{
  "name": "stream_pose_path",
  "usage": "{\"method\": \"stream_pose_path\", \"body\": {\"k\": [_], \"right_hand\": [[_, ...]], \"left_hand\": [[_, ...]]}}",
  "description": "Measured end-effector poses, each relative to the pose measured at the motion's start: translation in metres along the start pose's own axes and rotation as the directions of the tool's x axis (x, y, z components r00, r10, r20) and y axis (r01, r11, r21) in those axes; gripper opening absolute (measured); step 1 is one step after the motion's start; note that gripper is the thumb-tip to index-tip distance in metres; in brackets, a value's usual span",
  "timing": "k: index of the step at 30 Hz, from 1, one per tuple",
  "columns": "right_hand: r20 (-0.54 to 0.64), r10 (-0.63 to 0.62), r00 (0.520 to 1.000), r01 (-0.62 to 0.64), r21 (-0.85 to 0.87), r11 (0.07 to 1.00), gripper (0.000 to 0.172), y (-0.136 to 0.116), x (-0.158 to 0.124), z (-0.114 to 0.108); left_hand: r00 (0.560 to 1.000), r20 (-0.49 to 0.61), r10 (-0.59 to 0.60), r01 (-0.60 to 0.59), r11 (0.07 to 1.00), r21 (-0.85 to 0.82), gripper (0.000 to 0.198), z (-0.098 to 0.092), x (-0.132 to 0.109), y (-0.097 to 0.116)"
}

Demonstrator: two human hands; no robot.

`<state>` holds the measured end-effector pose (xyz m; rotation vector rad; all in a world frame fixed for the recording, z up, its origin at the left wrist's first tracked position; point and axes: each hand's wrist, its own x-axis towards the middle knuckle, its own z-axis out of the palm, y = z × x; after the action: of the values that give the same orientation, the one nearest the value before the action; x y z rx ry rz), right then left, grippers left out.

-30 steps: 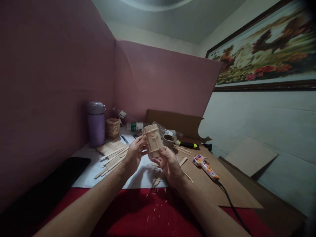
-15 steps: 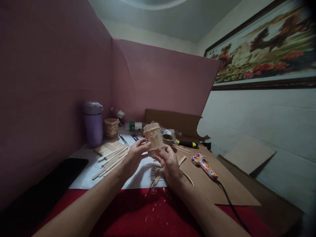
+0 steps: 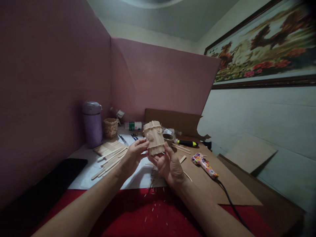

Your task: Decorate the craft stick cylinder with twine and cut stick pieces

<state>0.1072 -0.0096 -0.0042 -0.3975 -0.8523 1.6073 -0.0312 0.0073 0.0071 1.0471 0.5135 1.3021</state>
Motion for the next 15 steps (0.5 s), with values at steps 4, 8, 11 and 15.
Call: {"method": "stream_pose_path", "body": {"k": [4, 8, 11, 15], "right_hand": [[-0.004, -0.028, 1.000, 0.028, -0.003, 1.000, 0.032, 0.0018, 0.0008, -0.0009], [-0.054, -0.003, 0.999, 0.000, -0.055, 0.999, 0.035, 0.0028, 0.0013, -0.0010], [-0.079, -0.013, 0.997, 0.003, -0.116, 0.993, 0.037, 0.0050, 0.0011, -0.0013], [-0.119, -0.036, 0.992, 0.011, -0.205, 0.979, 0.034, 0.0087, 0.0004, -0.0019]], "left_hand": [[1.000, -0.021, 0.010, -0.009, 0.999, 0.034, 0.028, 0.0007, -0.0005, -0.0010], [1.000, -0.029, -0.003, 0.005, 0.997, 0.075, 0.036, -0.0001, 0.0010, -0.0043], [0.999, -0.042, -0.022, 0.026, 0.994, 0.105, 0.044, -0.0011, 0.0023, -0.0058], [0.993, -0.109, -0.035, 0.049, 0.989, 0.136, 0.044, -0.0017, 0.0028, -0.0055]]}}
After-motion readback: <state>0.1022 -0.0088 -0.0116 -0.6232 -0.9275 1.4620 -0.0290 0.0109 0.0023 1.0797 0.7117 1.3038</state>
